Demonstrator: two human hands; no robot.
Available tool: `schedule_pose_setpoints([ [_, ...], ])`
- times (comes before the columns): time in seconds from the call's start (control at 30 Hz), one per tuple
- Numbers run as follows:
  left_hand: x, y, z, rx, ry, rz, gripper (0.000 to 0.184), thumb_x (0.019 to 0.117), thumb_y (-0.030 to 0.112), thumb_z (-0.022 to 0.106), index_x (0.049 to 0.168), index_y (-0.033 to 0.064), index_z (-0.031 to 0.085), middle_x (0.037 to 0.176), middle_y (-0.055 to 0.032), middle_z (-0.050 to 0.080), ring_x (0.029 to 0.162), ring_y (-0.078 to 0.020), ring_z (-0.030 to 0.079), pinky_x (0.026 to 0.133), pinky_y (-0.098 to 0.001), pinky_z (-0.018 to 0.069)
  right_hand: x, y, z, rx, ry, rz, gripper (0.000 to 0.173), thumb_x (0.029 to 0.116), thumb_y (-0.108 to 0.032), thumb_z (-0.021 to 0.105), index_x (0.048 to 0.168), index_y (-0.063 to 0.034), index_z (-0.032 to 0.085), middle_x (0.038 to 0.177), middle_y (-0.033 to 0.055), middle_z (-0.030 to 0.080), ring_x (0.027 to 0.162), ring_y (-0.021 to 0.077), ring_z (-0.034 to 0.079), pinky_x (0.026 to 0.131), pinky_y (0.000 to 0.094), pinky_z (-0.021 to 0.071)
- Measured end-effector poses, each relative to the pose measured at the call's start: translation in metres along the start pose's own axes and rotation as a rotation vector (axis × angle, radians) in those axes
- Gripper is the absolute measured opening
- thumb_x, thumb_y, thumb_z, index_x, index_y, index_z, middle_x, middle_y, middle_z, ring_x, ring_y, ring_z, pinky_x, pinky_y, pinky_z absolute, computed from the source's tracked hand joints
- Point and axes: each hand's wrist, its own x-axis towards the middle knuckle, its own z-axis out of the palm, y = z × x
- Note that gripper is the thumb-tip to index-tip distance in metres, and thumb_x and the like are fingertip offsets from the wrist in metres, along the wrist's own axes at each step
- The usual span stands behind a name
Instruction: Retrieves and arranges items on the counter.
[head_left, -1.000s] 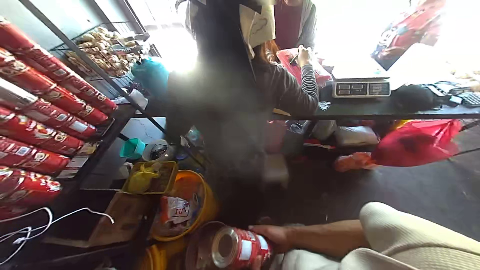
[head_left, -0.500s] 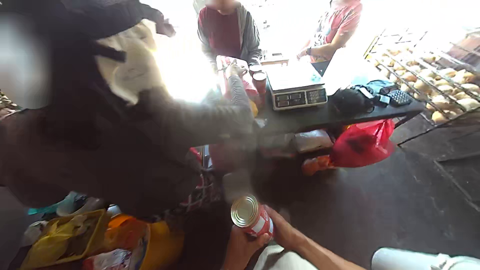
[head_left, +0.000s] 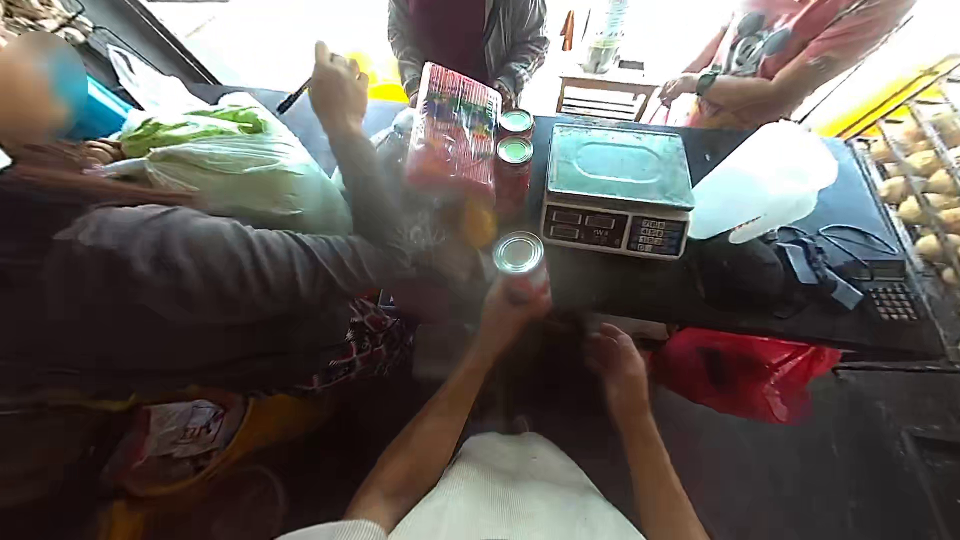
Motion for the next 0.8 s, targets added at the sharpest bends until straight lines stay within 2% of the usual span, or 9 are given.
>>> schedule_pose_setpoints([
  [0.07, 0.030, -0.011, 0.006, 0.071, 0.057, -0.017, 0.068, 0.0824, 0.035, 0.085, 0.130, -0.0029, 0.055, 0.111, -0.0121, 0.072, 0.105, -0.0157, 0.071, 0.097, -0.0368, 0.0588, 0.009, 0.003, -0.016, 0.053, 0.107, 0.011, 0.048, 0.1101, -0.035, 0.027, 0.141, -0.0044, 0.049, 0.111, 0.0105, 0.071, 0.092, 0.0232, 0.072, 0.076, 0.0417, 0.0624],
  [0.13, 0.049, -0.025, 0.012, 0.145, 0.106, -0.030, 0.074, 0.0819, 0.038, 0.085, 0.135, -0.0029, 0.054, 0.116, -0.0146, 0.071, 0.110, -0.0185, 0.069, 0.100, -0.0392, 0.0566, 0.007, 0.004, -0.023, 0.068, 0.171, 0.051, 0.045, 0.1095, -0.035, 0.032, 0.136, -0.0062, 0.053, 0.109, 0.0090, 0.072, 0.090, 0.0217, 0.072, 0.073, 0.0393, 0.0619],
  [0.27, 0.076, -0.040, 0.029, 0.176, 0.217, -0.023, 0.086, 0.0812, 0.040, 0.085, 0.143, -0.0074, 0.048, 0.128, -0.0194, 0.066, 0.119, -0.0233, 0.066, 0.106, -0.0397, 0.0521, 0.009, 0.002, -0.010, -0.019, 0.196, 0.141, 0.042, 0.1095, -0.034, 0.035, 0.134, -0.0060, 0.056, 0.104, 0.0091, 0.072, 0.085, 0.0203, 0.072, 0.067, 0.0361, 0.0607],
  [0.33, 0.084, -0.043, 0.039, 0.117, 0.288, -0.024, 0.088, 0.0809, 0.039, 0.086, 0.144, -0.0081, 0.047, 0.134, -0.0211, 0.063, 0.124, -0.0245, 0.063, 0.109, -0.0398, 0.0501, 0.017, 0.003, 0.003, -0.081, 0.139, 0.170, 0.042, 0.1094, -0.033, 0.037, 0.135, -0.0055, 0.056, 0.107, 0.0115, 0.072, 0.086, 0.0226, 0.073, 0.068, 0.0380, 0.0614],
  [0.47, 0.100, -0.043, 0.046, -0.018, 0.324, -0.029, 0.088, 0.0835, 0.033, 0.085, 0.147, -0.0092, 0.042, 0.142, -0.0241, 0.056, 0.132, -0.0249, 0.057, 0.113, -0.0379, 0.0469, 0.051, -0.002, 0.036, -0.161, -0.055, 0.088, 0.043, 0.1090, -0.030, 0.040, 0.142, -0.0036, 0.052, 0.114, 0.0150, 0.071, 0.093, 0.0271, 0.073, 0.075, 0.0430, 0.0634],
  [0.57, 0.104, -0.040, 0.040, -0.058, 0.321, -0.043, 0.089, 0.0840, 0.030, 0.084, 0.149, -0.0106, 0.038, 0.142, -0.0250, 0.055, 0.131, -0.0244, 0.058, 0.112, -0.0371, 0.0477, 0.081, -0.023, 0.073, -0.141, -0.171, 0.036, 0.045, 0.1088, -0.030, 0.039, 0.144, -0.0031, 0.049, 0.116, 0.0141, 0.070, 0.094, 0.0264, 0.072, 0.076, 0.0421, 0.0631],
  [0.63, 0.101, -0.039, 0.040, -0.067, 0.322, -0.048, 0.089, 0.0831, 0.030, 0.085, 0.147, -0.0106, 0.040, 0.140, -0.0235, 0.057, 0.129, -0.0222, 0.059, 0.111, -0.0356, 0.0488, 0.101, -0.039, 0.091, -0.112, -0.229, -0.012, 0.044, 0.1083, -0.027, 0.040, 0.142, -0.0012, 0.051, 0.115, 0.0151, 0.070, 0.092, 0.0272, 0.072, 0.075, 0.0425, 0.0633],
  [0.7, 0.095, -0.038, 0.041, -0.053, 0.336, -0.046, 0.087, 0.0809, 0.030, 0.087, 0.144, -0.0099, 0.043, 0.136, -0.0213, 0.060, 0.125, -0.0201, 0.061, 0.109, -0.0352, 0.0504, 0.122, -0.048, 0.102, -0.105, -0.274, -0.079, 0.041, 0.1076, -0.027, 0.042, 0.138, -0.0018, 0.054, 0.111, 0.0151, 0.070, 0.091, 0.0267, 0.072, 0.075, 0.0422, 0.0637],
  [0.8, 0.088, -0.040, 0.047, -0.018, 0.373, -0.073, 0.091, 0.0798, 0.033, 0.087, 0.146, -0.0090, 0.041, 0.136, -0.0199, 0.061, 0.125, -0.0182, 0.061, 0.109, -0.0349, 0.0500, 0.151, -0.058, 0.102, -0.173, -0.343, -0.186, 0.041, 0.1077, -0.028, 0.045, 0.137, -0.0029, 0.057, 0.110, 0.0132, 0.071, 0.092, 0.0238, 0.072, 0.077, 0.0406, 0.0642],
])
